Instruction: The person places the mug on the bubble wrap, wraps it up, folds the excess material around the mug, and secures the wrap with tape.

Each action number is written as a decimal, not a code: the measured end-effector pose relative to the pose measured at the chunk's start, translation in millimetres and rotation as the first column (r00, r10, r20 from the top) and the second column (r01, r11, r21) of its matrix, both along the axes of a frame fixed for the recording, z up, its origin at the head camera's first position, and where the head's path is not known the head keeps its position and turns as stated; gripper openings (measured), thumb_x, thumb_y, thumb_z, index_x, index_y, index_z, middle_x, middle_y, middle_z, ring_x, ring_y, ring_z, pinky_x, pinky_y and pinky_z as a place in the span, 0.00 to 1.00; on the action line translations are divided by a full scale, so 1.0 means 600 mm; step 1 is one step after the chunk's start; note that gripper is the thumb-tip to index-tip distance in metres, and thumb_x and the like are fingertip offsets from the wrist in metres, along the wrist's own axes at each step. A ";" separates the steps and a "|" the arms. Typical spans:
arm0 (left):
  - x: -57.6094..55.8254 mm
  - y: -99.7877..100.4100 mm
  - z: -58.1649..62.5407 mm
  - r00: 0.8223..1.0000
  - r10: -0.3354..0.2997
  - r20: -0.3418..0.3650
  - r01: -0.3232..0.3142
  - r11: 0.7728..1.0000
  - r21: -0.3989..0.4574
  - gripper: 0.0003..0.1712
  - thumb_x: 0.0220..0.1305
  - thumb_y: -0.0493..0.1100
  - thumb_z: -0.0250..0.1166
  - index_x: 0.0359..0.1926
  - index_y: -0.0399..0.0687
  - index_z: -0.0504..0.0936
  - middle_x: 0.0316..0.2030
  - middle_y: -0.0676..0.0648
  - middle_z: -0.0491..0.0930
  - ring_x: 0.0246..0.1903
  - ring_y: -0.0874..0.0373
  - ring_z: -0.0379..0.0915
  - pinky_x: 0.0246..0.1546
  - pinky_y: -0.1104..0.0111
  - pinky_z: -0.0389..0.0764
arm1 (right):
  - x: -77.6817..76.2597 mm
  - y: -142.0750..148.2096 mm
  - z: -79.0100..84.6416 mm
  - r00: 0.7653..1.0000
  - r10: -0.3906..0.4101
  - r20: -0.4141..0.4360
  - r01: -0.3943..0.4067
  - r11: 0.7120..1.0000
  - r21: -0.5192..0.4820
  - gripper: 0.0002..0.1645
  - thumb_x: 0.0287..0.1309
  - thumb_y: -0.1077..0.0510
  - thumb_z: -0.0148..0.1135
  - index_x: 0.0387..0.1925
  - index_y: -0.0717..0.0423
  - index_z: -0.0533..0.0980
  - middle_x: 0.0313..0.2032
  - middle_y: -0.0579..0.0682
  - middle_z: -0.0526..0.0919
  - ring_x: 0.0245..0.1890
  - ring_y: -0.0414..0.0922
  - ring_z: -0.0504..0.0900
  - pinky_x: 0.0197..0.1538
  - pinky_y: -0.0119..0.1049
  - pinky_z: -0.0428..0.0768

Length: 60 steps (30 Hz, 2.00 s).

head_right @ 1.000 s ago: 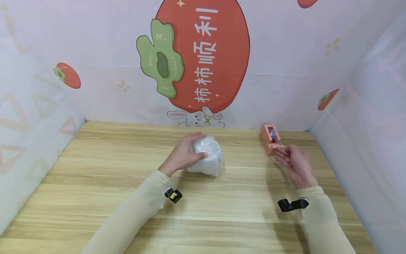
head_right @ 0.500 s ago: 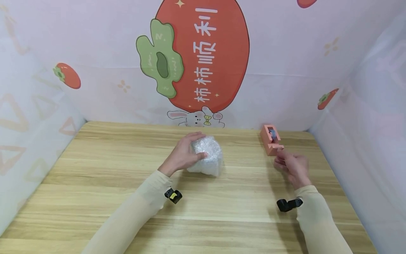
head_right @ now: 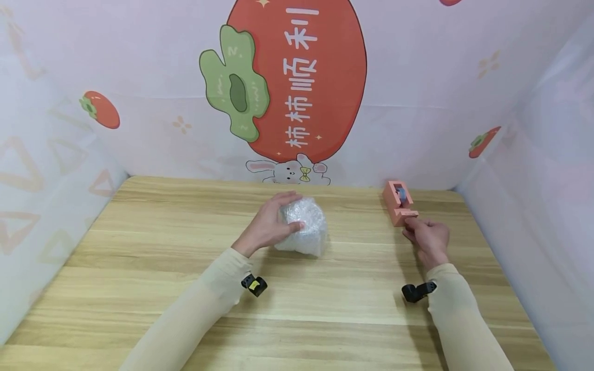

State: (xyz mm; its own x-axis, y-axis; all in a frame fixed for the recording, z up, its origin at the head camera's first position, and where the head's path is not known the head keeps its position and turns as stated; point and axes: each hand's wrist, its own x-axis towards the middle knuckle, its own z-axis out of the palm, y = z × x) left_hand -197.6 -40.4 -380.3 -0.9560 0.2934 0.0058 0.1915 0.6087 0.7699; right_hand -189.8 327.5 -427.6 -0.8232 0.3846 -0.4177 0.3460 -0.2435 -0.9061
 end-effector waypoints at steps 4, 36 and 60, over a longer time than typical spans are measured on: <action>-0.001 -0.002 0.001 1.000 -0.003 -0.005 0.003 1.000 -0.004 0.38 0.60 0.44 0.75 0.70 0.50 0.74 0.74 0.47 0.63 0.73 0.45 0.57 0.71 0.48 0.61 | -0.008 -0.004 0.000 1.000 -0.023 0.013 0.022 0.998 0.064 0.11 0.63 0.65 0.65 0.25 0.64 0.78 0.32 0.44 0.83 0.31 0.39 0.88 0.41 0.34 0.86; 0.002 -0.001 -0.006 1.000 -0.011 -0.016 0.011 1.000 -0.020 0.38 0.60 0.44 0.75 0.70 0.49 0.74 0.74 0.46 0.63 0.73 0.45 0.57 0.71 0.48 0.61 | 0.055 -0.183 0.158 0.637 0.750 -0.178 -0.177 0.366 0.914 0.18 0.54 0.66 0.73 0.17 0.48 0.75 0.28 0.45 0.85 0.27 0.40 0.82 0.30 0.27 0.78; 0.000 0.000 -0.001 1.000 -0.005 -0.001 0.005 1.000 0.000 0.39 0.60 0.44 0.75 0.71 0.51 0.73 0.74 0.48 0.63 0.73 0.46 0.58 0.70 0.48 0.63 | -0.038 -0.291 0.103 0.749 0.656 -0.096 -0.549 0.694 0.466 0.15 0.59 0.57 0.72 0.24 0.62 0.77 0.27 0.49 0.79 0.37 0.48 0.75 0.39 0.38 0.77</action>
State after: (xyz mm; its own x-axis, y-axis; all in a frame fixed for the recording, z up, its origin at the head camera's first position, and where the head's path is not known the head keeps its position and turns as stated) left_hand -197.4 -40.2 -380.7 -0.9544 0.2985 0.0067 0.1956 0.6080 0.7695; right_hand -212.6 152.9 -365.8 -0.9827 -0.1495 -0.1096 0.0555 0.3266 -0.9435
